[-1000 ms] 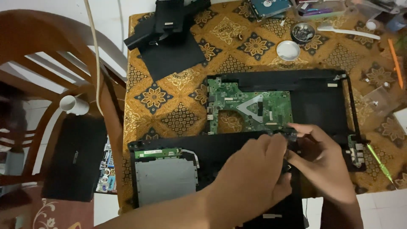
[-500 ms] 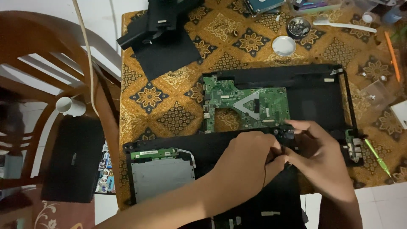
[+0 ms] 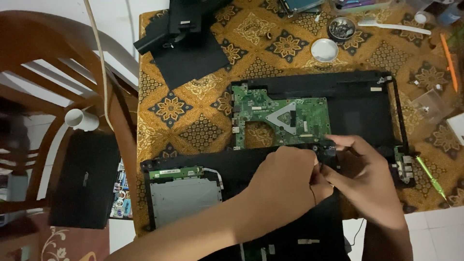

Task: Connecting and disconnecting internal ribbon cables and components during a laptop repair.

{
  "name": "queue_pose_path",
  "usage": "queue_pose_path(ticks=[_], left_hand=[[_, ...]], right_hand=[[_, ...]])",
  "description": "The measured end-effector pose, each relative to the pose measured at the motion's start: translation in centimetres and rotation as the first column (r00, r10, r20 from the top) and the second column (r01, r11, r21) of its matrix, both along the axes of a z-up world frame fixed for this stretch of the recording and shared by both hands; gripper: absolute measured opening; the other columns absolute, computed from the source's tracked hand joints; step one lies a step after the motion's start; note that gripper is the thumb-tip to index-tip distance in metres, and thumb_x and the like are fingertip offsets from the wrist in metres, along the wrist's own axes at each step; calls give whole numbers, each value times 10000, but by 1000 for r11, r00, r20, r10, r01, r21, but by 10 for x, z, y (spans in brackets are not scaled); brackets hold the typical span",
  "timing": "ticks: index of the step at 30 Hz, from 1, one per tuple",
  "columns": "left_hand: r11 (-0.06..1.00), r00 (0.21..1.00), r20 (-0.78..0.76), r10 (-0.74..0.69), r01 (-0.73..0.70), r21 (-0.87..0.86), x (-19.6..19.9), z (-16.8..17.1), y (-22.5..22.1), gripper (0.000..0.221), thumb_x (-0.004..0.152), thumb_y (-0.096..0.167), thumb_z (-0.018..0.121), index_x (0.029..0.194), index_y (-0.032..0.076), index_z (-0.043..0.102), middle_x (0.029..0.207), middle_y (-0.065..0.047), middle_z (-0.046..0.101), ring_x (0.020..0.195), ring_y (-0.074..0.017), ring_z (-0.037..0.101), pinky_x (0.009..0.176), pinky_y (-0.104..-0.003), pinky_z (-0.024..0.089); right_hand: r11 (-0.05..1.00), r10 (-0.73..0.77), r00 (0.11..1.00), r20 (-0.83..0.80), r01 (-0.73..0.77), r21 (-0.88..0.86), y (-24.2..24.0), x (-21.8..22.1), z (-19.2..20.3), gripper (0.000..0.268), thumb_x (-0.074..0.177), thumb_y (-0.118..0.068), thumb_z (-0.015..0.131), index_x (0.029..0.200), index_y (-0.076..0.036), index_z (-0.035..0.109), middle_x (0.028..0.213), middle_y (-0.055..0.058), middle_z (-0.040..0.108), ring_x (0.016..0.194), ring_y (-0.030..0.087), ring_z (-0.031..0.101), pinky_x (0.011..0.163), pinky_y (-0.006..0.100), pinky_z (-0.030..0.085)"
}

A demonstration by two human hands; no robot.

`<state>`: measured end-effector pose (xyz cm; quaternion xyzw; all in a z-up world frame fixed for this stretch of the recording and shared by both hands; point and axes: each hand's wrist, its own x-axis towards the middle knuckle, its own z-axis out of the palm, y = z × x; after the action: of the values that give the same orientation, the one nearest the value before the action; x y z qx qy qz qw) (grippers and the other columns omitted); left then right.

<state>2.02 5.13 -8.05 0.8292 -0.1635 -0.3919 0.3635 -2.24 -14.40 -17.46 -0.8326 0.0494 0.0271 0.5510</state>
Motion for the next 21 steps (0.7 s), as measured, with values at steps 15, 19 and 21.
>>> queue_pose_path(ticks=[15, 19, 21], left_hand=[[943, 957, 151, 249, -204, -262, -14, -40, 36, 104, 1004, 119, 613, 913, 83, 578, 683, -90, 618, 564, -199, 547, 601, -354, 450], [933, 947, 224, 229, -147, -329, -22, -35, 41, 48, 1054, 79, 529, 1090, 51, 514, 621, -95, 570, 475, -166, 480, 540, -331, 383], [941, 955, 210, 210, -139, -310, -26, -32, 41, 49, 1078, 89, 496, 1112, 57, 512, 591, -81, 548, 436, -132, 424, 514, -320, 358]], right_hand=[[992, -118, 955, -271, 126, 15, 18, 10, 33, 529, 757, -94, 786, 1279, -94, 698, 1211, 98, 788, 1172, 216, 751, 1006, 367, 589], [996, -62, 986, -153, 51, -77, 10, 8, 20, 404, 871, -168, 705, 1269, -97, 712, 1174, 66, 741, 1107, 178, 661, 948, 343, 470], [996, -72, 985, -156, 62, -69, 9, 7, 17, 375, 892, -117, 695, 1266, -103, 716, 1163, 52, 723, 1108, 168, 644, 959, 346, 460]])
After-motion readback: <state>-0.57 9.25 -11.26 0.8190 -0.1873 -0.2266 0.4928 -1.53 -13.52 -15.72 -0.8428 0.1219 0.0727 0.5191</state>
